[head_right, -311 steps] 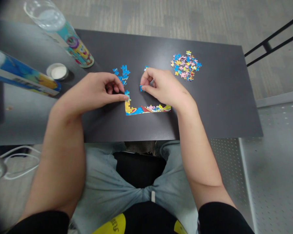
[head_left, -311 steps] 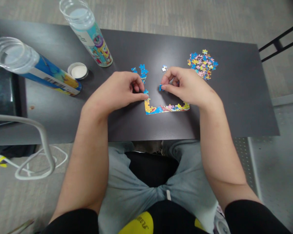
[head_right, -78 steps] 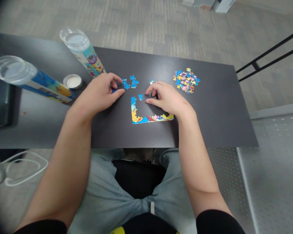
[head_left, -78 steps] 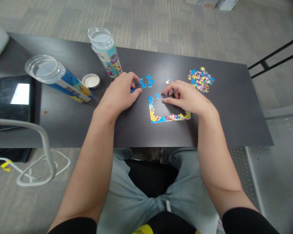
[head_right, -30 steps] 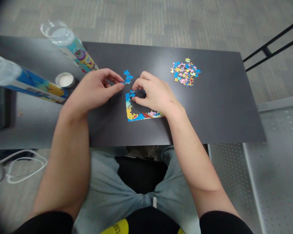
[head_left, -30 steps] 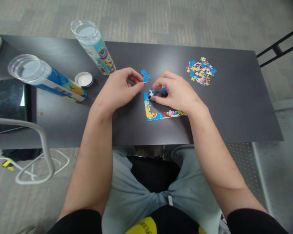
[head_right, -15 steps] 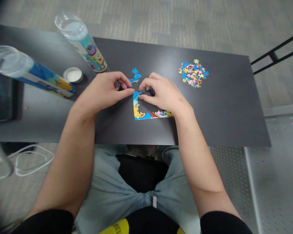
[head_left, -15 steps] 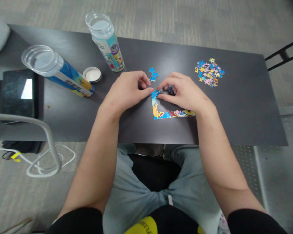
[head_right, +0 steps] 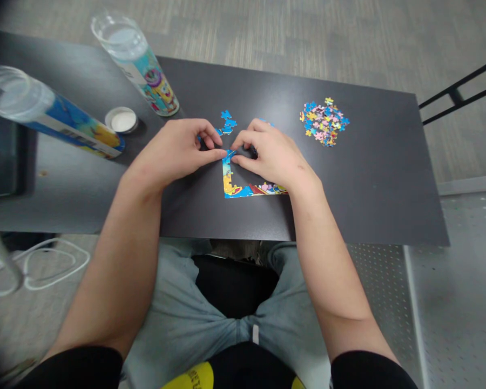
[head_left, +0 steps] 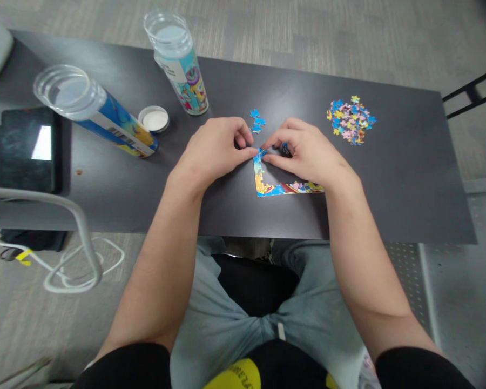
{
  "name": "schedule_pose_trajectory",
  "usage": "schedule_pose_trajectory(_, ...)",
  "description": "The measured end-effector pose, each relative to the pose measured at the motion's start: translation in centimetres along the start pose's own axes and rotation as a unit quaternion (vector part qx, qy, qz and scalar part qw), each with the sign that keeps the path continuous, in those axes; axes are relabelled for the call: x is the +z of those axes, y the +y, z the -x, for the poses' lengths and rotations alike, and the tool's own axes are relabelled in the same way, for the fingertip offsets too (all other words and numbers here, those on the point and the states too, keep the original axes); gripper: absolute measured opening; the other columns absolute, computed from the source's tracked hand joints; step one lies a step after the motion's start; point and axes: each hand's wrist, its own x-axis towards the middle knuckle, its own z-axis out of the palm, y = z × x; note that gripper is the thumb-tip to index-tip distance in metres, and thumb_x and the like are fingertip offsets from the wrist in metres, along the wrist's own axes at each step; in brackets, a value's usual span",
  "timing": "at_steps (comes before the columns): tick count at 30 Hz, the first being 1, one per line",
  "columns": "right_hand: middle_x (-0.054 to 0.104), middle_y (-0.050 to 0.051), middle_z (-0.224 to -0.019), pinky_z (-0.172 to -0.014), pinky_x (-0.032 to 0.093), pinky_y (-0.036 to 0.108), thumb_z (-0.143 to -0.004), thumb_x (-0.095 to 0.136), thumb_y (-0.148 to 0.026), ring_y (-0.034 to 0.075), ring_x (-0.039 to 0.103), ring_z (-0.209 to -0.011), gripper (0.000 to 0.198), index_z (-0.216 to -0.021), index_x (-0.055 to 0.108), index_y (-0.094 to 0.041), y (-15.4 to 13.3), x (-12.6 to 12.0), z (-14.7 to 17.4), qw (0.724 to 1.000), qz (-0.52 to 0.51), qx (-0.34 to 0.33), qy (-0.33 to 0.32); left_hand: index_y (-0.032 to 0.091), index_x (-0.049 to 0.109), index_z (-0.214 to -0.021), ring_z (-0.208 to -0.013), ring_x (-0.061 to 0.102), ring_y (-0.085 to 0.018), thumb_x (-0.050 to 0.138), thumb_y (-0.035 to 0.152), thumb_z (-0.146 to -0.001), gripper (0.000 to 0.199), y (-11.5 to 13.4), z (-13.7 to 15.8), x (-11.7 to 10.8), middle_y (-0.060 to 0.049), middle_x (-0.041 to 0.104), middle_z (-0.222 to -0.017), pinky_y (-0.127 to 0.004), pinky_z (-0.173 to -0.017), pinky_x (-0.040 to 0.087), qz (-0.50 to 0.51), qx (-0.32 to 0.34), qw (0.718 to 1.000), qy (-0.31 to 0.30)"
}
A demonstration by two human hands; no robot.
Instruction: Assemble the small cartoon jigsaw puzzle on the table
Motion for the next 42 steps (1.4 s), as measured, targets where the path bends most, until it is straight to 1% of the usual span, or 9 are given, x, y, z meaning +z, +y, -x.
schedule_pose_trajectory(5,0.082,0.015,-0.132,-0.106,0.063,0.057,-0.109,0.094,-0.029,0.037,0.076,-0.115,0.027,-0.135,0.098,-0.026,0.1,-1.3,0.6,1.000,-0.005,-0.014,0.002,0.029,0.090,-0.103,-0.103,0.085,-0.033,0.105,0.026,-0.093,0.018,-0.2,-0.2,0.1,-0.005,0.090,-0.103,-0.045,-0.097,0.064,0.014,-0.002,1.000,-0.002)
schedule_pose_trajectory(11,0.079,0.011,-0.122,-0.091,0.063,0.056,-0.102,0.104,-0.039,0.030,0.064,-0.092,0.030,-0.129,0.094,-0.033,3.1,-4.4,2.8,0.995,-0.073,0.065,-0.007,0.030,0.089,-0.102,-0.109,0.083,-0.034,0.104,0.031,-0.098,0.016,0.0,-0.5,0.3,-0.006,0.088,-0.103,-0.046,-0.100,0.065,0.040,-0.002,0.999,0.008)
schedule_pose_trajectory(14,0.078,0.012,-0.123,-0.089,0.062,0.054,-0.101,0.105,-0.038,0.026,0.060,-0.087,0.030,-0.128,0.094,-0.029,4.5,-4.6,3.3,0.993,-0.087,0.075,-0.003,0.030,0.088,-0.103,-0.112,0.082,-0.035,0.104,0.032,-0.098,0.017,0.1,-0.7,0.5,-0.006,0.087,-0.103,-0.046,-0.101,0.065,0.042,-0.007,0.999,0.015)
schedule_pose_trajectory(19,0.081,0.013,-0.126,-0.094,0.065,0.058,-0.102,0.099,-0.034,0.026,0.065,-0.084,0.017,-0.118,0.094,-0.029,5.0,-4.2,3.2,0.993,-0.077,0.084,0.010,0.029,0.088,-0.105,-0.109,0.082,-0.035,0.103,0.035,-0.097,0.018,0.3,-0.8,0.7,-0.006,0.088,-0.106,-0.048,-0.102,0.063,0.002,-0.014,1.000,0.007)
schedule_pose_trajectory(26,0.085,0.011,-0.134,-0.097,0.068,0.060,-0.101,0.101,-0.047,0.031,0.071,-0.091,0.028,-0.126,0.093,-0.037,3.7,-4.4,3.4,0.990,-0.076,0.117,0.019,0.030,0.088,-0.109,-0.113,0.083,-0.035,0.098,0.040,-0.102,0.016,0.8,-0.7,0.5,-0.006,0.089,-0.107,-0.046,-0.099,0.065,-0.011,-0.016,1.000,-0.002)
schedule_pose_trajectory(30,0.085,0.010,-0.138,-0.106,0.070,0.062,-0.108,0.095,-0.039,0.031,0.072,-0.095,0.022,-0.129,0.093,-0.036,2.3,-4.0,2.7,0.994,-0.038,0.098,0.009,0.031,0.088,-0.115,-0.124,0.081,-0.039,0.095,0.040,-0.105,0.015,0.5,-0.8,-0.1,-0.009,0.090,-0.121,-0.051,-0.110,0.066,-0.001,-0.024,0.999,0.046)
schedule_pose_trajectory(34,0.086,0.010,-0.135,-0.121,0.067,0.063,-0.110,0.096,-0.029,0.034,0.080,-0.109,0.019,-0.129,0.092,-0.031,0.9,-4.0,1.5,0.998,0.008,0.062,0.002,0.032,0.087,-0.124,-0.133,0.080,-0.042,0.096,0.034,-0.104,0.022,-0.6,-0.9,-0.6,-0.010,0.088,-0.134,-0.055,-0.121,0.065,-0.017,-0.033,0.995,0.092)
schedule_pose_trajectory(40,0.088,0.009,-0.128,-0.109,0.069,0.056,-0.112,0.092,-0.019,0.034,0.084,-0.111,0.029,-0.139,0.096,-0.027,-1.0,-3.6,-0.4,0.994,0.097,0.054,0.000,0.030,0.088,-0.132,-0.131,0.082,-0.039,0.089,0.025,-0.111,0.021,-1.6,-0.6,-0.5,-0.011,0.086,-0.134,-0.053,-0.124,0.067,-0.061,-0.030,0.992,0.107)
schedule_pose_trajectory(42,0.087,0.010,-0.128,-0.112,0.068,0.058,-0.114,0.090,-0.018,0.036,0.085,-0.116,0.031,-0.143,0.095,-0.028,-1.2,-2.6,-1.0,0.993,0.106,0.053,0.008,0.031,0.089,-0.134,-0.130,0.082,-0.037,0.089,0.024,-0.113,0.022,-1.3,-0.3,-0.3,-0.011,0.084,-0.138,-0.051,-0.123,0.068,-0.067,-0.027,0.992,0.107)
